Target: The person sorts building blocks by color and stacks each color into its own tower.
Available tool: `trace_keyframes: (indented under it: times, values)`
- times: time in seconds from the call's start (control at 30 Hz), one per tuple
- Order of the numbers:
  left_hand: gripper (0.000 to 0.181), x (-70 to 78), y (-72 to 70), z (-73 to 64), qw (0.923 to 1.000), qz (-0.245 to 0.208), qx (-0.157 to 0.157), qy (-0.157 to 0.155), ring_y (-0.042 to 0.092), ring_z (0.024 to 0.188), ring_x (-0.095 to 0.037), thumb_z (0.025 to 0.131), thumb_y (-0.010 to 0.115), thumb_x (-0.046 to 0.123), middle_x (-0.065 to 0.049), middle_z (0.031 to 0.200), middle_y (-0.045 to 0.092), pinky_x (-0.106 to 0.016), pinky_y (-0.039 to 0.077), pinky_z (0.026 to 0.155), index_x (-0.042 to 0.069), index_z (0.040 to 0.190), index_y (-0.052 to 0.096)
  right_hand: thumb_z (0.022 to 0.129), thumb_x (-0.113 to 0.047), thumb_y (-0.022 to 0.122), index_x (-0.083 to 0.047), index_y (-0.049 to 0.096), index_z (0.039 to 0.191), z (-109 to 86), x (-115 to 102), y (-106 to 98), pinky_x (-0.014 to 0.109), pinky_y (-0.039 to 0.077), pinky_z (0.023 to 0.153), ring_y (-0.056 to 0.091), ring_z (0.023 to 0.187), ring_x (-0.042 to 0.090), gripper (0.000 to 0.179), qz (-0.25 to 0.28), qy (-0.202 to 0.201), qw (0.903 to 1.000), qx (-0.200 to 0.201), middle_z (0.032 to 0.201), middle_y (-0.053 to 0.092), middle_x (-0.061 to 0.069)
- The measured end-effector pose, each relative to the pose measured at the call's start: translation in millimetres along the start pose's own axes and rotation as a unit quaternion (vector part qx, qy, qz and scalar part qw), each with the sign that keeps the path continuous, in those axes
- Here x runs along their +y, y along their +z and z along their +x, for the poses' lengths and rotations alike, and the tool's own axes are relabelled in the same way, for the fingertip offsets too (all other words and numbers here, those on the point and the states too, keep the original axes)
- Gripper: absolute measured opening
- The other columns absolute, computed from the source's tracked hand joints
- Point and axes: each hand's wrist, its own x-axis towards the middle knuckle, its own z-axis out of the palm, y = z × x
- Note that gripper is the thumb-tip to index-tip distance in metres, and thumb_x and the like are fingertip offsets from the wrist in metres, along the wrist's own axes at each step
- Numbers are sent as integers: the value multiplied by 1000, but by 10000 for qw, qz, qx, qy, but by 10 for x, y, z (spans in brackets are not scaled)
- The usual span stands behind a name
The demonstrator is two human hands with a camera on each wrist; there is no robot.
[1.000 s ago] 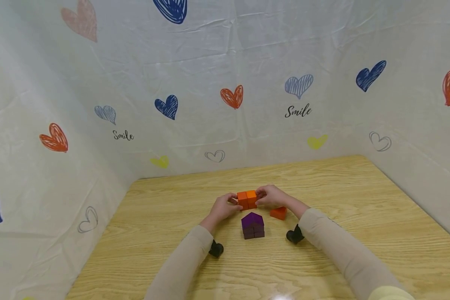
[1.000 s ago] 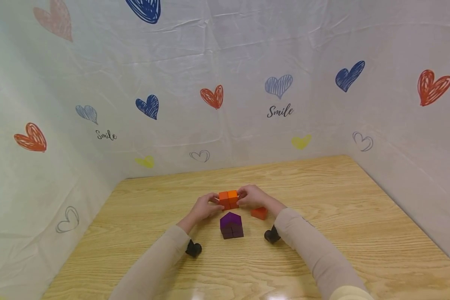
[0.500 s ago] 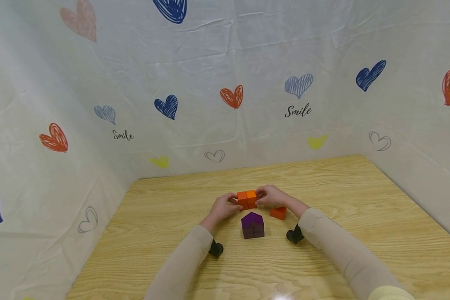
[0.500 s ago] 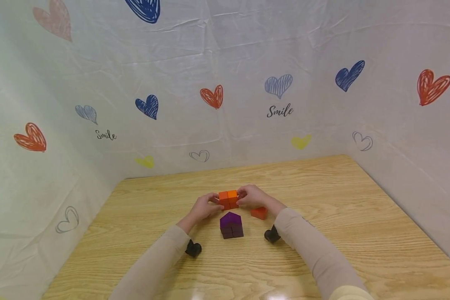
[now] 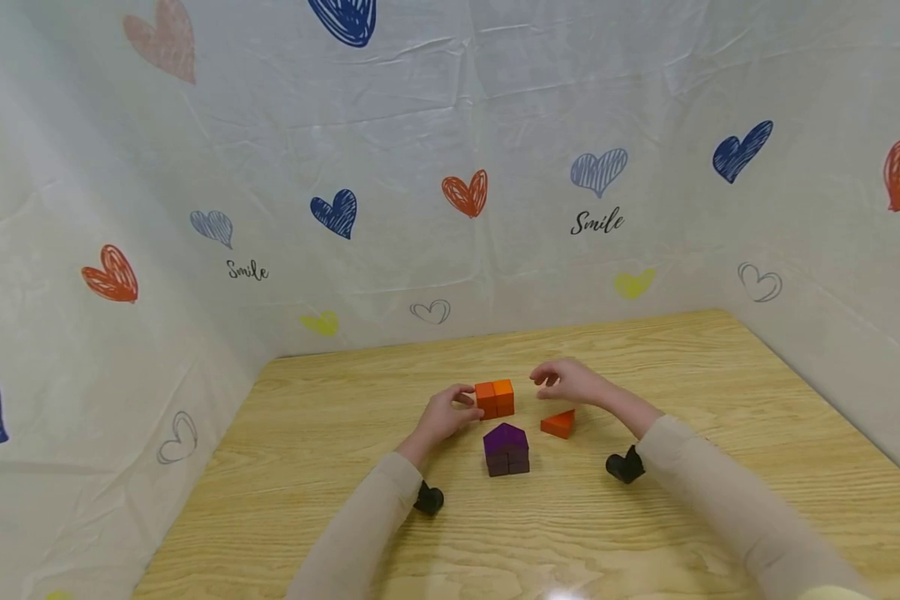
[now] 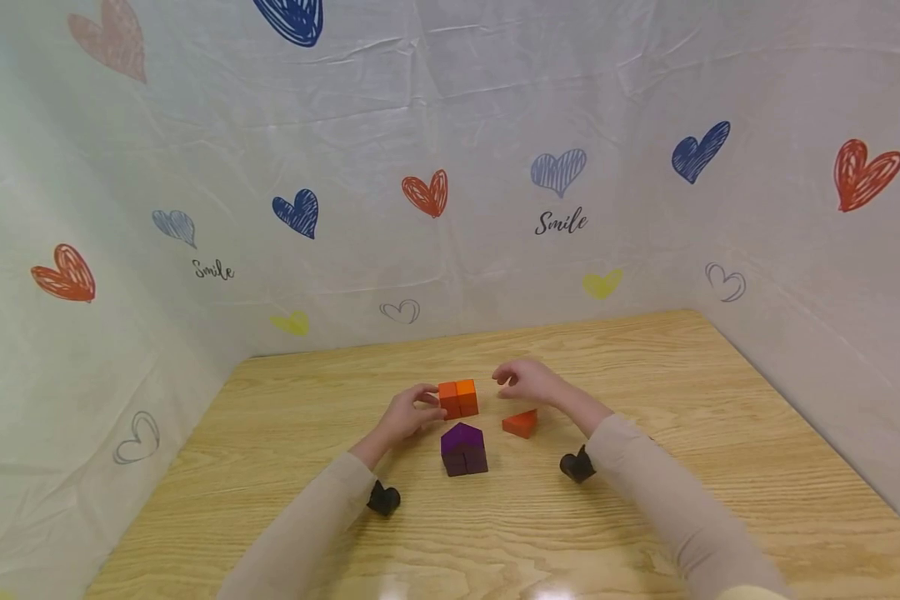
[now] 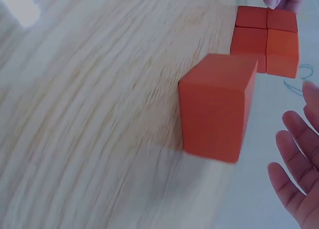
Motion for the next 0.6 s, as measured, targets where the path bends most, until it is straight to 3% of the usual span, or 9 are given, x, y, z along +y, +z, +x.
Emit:
trace_keyframes:
  times: [0.37,0.6]
  values:
    - [44,-21,-31,-18,9995,-306,106,59,48,63,-12,83,67,26,-13,109,62,-24,45,55,7,122,55,81,-14,69,0,68,98,-328,48,51,29,47,67,56,78,20,22,-1165,-614,9913,-14,94,62,8]
    - [44,-56,-11,12,9985,-524,113,87,46,61,-12,84,66,28,-12,110,61,-24,44,55,10,123,56,82,-20,68,-3,67,102,-412,88,143,31,46,71,53,81,15,25,-1298,-416,9906,-119,96,58,5]
